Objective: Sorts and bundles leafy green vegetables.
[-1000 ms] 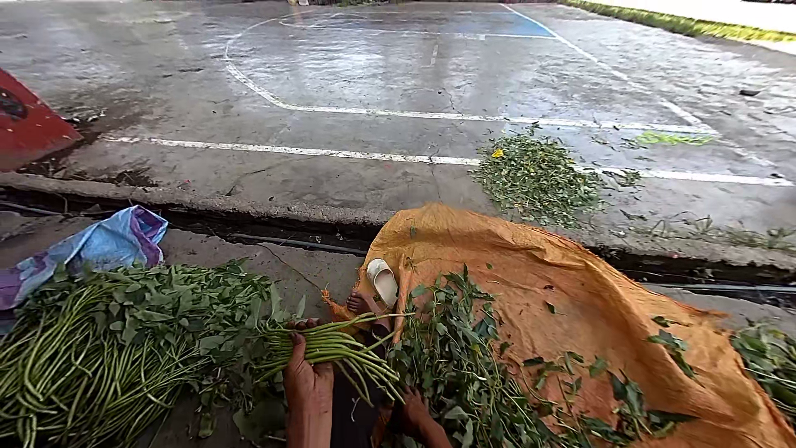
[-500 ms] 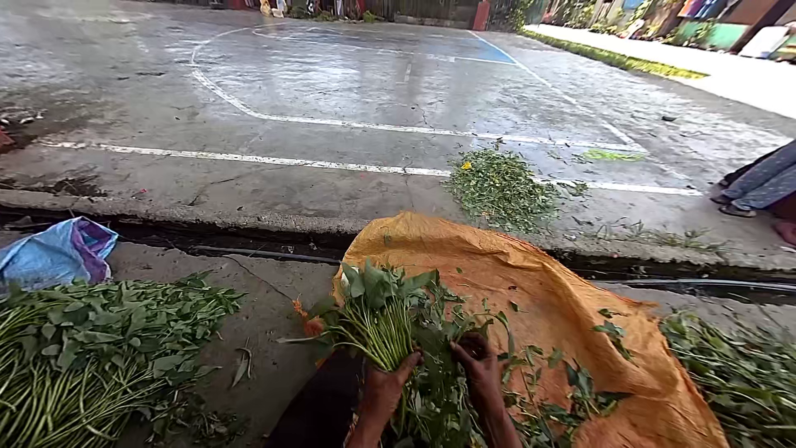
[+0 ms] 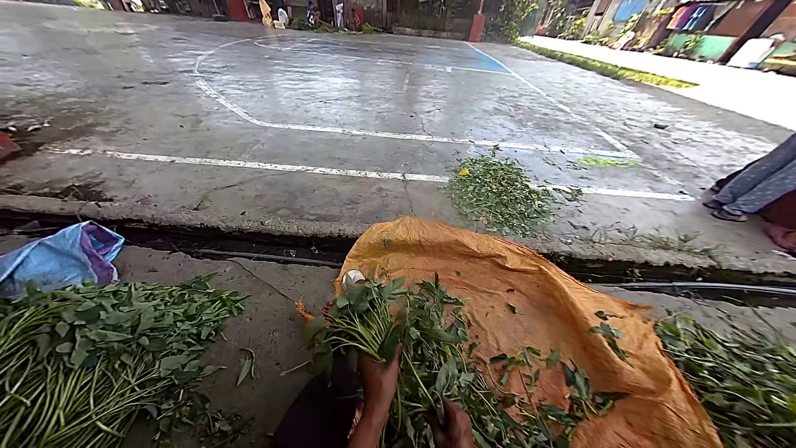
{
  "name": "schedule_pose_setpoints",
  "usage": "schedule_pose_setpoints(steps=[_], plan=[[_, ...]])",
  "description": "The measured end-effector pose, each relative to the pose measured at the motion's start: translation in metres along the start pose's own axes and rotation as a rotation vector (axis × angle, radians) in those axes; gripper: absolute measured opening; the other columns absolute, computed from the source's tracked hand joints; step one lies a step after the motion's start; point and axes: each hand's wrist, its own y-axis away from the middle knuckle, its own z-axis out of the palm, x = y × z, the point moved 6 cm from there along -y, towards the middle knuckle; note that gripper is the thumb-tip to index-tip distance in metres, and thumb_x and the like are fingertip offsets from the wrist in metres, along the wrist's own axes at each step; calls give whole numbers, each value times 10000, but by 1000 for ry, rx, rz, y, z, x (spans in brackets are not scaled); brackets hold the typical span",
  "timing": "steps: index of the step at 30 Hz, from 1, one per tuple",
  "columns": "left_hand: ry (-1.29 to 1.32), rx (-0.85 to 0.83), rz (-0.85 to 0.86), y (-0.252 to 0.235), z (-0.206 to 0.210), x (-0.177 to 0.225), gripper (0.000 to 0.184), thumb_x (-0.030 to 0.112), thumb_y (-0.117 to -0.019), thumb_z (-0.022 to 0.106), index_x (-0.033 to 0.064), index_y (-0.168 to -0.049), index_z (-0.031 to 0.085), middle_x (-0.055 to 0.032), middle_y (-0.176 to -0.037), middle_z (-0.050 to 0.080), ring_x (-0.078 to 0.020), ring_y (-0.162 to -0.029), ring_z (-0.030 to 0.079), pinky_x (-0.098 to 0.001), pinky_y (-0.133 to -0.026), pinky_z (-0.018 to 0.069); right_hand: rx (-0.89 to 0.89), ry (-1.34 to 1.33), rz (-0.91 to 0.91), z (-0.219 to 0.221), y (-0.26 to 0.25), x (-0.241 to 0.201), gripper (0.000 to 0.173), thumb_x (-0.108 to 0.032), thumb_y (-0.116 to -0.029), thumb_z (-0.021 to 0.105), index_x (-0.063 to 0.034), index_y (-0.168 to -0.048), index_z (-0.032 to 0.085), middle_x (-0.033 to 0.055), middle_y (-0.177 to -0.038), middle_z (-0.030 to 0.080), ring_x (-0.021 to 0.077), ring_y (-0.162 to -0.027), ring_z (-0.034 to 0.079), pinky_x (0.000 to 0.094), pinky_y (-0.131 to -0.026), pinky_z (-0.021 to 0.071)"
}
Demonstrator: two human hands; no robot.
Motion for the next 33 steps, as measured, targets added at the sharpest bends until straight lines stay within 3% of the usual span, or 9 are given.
schedule_pose_setpoints(steps=[3, 7, 11, 14, 16, 19, 25, 29, 33], plan=[[-100, -8, 29, -16, -11, 1, 483, 59, -852, 798, -150, -1229, 581, -265, -1139, 670, -287, -1099, 649, -424, -1010, 495, -124, -6, 97, 14, 16, 57, 378, -152, -944, 699, 120, -1203, 660, 304, -1132, 696, 451, -1080, 677, 588, -1003, 498], [-157, -89, 30, -10, -3, -1, 513, 80, -859, 798, -145, -1262, 575, -279, -1206, 653, -303, -1173, 626, -424, -1059, 470, -166, -340, 13, -2, 5, 40, 832, -247, -939, 682, 36, -1591, 249, 309, -1540, 410, 426, -1327, 532, 539, -1069, 478], [-54, -88, -61, -11, 5, -9, 614, 51, -833, 816, -131, -1334, 511, -259, -1262, 625, -264, -1202, 606, -382, -1061, 474, -273, -227, -162, 3, -25, 2, 773, -234, -987, 644, -74, -1630, 245, 249, -1360, 607, 353, -1089, 687, 511, -941, 564], [-15, -102, -129, -17, -1, -10, 636, 45, -836, 821, -119, -1352, 487, -253, -1265, 612, -258, -1187, 607, -377, -1040, 487, -182, -124, -196, 11, -31, -17, 498, -123, -1027, 535, -58, -1517, 483, 218, -976, 727, 339, -746, 693, 547, -763, 557], [11, -210, -159, -15, 0, -12, 541, -2, -833, 801, -112, -1290, 533, -193, -1144, 672, -189, -1054, 661, -325, -947, 539, -106, -195, -163, 13, -31, -24, 331, -106, -1044, 494, 27, -1316, 629, 183, -894, 702, 249, -705, 638, 439, -730, 536], [119, -410, -263, -5, 13, -13, 448, -100, -862, 713, -97, -1255, 497, -108, -947, 721, -128, -836, 718, -273, -797, 599, -150, -266, -39, 24, -28, -31, 320, -173, -1078, 457, 83, -1135, 640, 160, -859, 653, 226, -767, 626, 415, -778, 525], [302, -46, -262, -31, -20, -7, 337, -131, -898, 657, -103, -1201, 513, -107, -852, 703, -133, -725, 701, -265, -704, 602, -23, -166, -64, 33, 19, -16, 364, -170, -1060, 481, 124, -956, 668, 189, -671, 613, 294, -634, 626, 472, -662, 516], [375, 175, -232, -41, -35, -10, 321, -112, -920, 647, -111, -1216, 523, -130, -908, 685, -125, -767, 688, -261, -720, 591, 70, -245, 167, 26, -6, 34, 380, -157, -1095, 387, 126, -1095, 641, 206, -811, 643, 302, -754, 644, 487, -759, 530], [430, 246, -226, -52, -46, -8, 355, -99, -923, 649, -99, -1253, 519, -150, -981, 674, -142, -816, 689, -281, -744, 593, 69, -475, 567, 31, -47, 114, 419, -191, -1116, 403, 63, -1443, 460, 343, -1373, 541, 457, -1177, 616, 570, -982, 511]])
